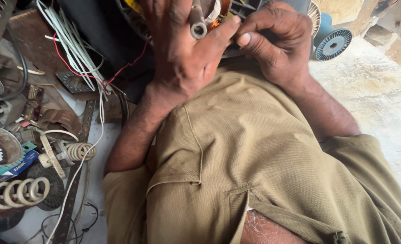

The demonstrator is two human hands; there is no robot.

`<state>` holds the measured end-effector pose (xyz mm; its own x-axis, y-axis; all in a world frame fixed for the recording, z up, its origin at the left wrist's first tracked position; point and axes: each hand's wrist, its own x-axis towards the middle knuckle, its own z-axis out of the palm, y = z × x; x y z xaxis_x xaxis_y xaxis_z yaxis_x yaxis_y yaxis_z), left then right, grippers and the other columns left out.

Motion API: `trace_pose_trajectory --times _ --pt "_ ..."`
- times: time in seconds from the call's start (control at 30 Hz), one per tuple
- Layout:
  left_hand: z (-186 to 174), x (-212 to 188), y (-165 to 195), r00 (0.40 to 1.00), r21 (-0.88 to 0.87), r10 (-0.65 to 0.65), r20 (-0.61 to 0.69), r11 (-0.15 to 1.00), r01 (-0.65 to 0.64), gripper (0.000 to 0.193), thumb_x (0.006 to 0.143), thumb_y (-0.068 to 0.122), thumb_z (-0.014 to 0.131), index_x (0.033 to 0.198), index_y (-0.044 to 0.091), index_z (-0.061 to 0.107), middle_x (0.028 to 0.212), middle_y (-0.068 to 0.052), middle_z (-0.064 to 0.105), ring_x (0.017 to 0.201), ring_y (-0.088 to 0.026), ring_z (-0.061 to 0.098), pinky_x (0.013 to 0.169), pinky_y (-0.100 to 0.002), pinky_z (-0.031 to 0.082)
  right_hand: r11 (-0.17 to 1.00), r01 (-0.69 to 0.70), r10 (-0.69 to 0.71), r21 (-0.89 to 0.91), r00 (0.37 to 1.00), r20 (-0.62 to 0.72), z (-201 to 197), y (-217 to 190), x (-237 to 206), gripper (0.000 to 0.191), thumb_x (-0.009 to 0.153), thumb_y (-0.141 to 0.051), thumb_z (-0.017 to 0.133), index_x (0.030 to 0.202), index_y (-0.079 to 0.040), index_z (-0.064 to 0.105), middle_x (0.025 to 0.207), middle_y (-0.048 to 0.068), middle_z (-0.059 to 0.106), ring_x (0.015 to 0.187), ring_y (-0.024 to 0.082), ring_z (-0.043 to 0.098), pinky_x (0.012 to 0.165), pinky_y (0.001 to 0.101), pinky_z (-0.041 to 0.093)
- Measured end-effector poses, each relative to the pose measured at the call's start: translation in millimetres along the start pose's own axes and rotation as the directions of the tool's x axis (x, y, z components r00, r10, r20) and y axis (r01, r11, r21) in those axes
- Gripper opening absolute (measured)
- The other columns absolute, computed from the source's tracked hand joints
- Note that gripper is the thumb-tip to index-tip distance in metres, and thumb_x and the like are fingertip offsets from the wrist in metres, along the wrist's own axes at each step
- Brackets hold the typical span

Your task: The person sits on the floor and repairs an electric motor stator by stripping and connecting wires. They use scissors to cut wire insulation and a screwdriver to adjust connections on the copper windings.

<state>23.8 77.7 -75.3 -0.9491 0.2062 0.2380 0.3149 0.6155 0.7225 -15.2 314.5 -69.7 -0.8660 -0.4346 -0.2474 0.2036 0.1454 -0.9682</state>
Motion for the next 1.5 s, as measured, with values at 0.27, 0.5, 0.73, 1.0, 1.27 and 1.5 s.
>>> trace_pose_trajectory --times 0.27,0.5,0.73,1.0,1.27,1.5 --pt "1.9 9.1 12.9 0.989 0.040 -0.129 0.066 0.991 0.127 0.013 0.101 0.028 0.087 0.108 0.021 0.078 0.162 -0.025 0.019 0.153 -0.050 0.014 0.122 -0.072 0.003 0.722 -0.233 0.370 0.651 0.926 -0.079 0.1 7.7 2.6 0.012 0.108 -0.008 0.076 0.111 0.000 0.068 0.088 0.012 0.071 0.072 0.017 0.070 0.063 0.0269 0.058" --pt "2.1 5.6 9.3 0.991 0.069 -0.115 0.070 0.992 0.110 0.013 0.097 0.027 0.079 0.106 0.018 0.076 0.168 -0.021 0.017 0.153 -0.046 0.010 0.123 -0.069 0.002 0.648 -0.179 0.363 0.741 0.927 -0.093 0.7 17.6 5.2 0.017 0.106 0.000 0.076 0.120 0.002 0.068 0.096 0.017 0.073 0.081 0.022 0.074 0.071 0.0324 0.063" --pt "1.2 2.2 8.6 0.990 0.083 -0.121 0.076 0.990 0.115 0.017 0.102 0.032 0.084 0.103 0.017 0.075 0.165 -0.020 0.018 0.153 -0.045 0.011 0.122 -0.070 0.004 0.640 -0.139 0.343 0.756 0.932 -0.120 8.4 20.1 6.7 0.018 0.105 0.001 0.076 0.120 0.002 0.067 0.099 0.017 0.073 0.083 0.023 0.075 0.072 0.0319 0.063" --pt "6.6 -1.0 5.9 0.991 0.115 -0.120 0.058 0.987 0.112 0.012 0.094 0.025 0.078 0.105 0.020 0.075 0.164 -0.019 0.017 0.155 -0.043 0.009 0.122 -0.068 0.004 0.675 -0.112 0.296 0.729 0.947 -0.129 10.7 18.0 6.6 0.016 0.107 0.001 0.075 0.121 0.001 0.067 0.100 0.017 0.073 0.086 0.023 0.075 0.074 0.0319 0.064" --pt "5.8 0.0 5.8 0.992 0.099 -0.112 0.056 0.989 0.106 0.012 0.094 0.024 0.078 0.105 0.020 0.076 0.165 -0.020 0.018 0.154 -0.045 0.010 0.122 -0.068 0.004 0.748 -0.094 0.245 0.657 0.959 -0.141 12.6 14.6 6.1 0.011 0.110 0.001 0.074 0.117 0.002 0.066 0.098 0.016 0.073 0.086 0.021 0.075 0.075 0.0313 0.064" --pt "8.5 0.6 6.3 0.991 0.121 -0.118 0.055 0.987 0.111 0.018 0.093 0.026 0.080 0.111 0.021 0.080 0.165 -0.021 0.021 0.152 -0.046 0.012 0.125 -0.071 0.004 0.729 -0.119 0.277 0.674 0.952 -0.131 12.7 16.5 4.4 0.018 0.108 0.001 0.075 0.124 0.001 0.067 0.102 0.017 0.074 0.088 0.021 0.076 0.079 0.0331 0.066"
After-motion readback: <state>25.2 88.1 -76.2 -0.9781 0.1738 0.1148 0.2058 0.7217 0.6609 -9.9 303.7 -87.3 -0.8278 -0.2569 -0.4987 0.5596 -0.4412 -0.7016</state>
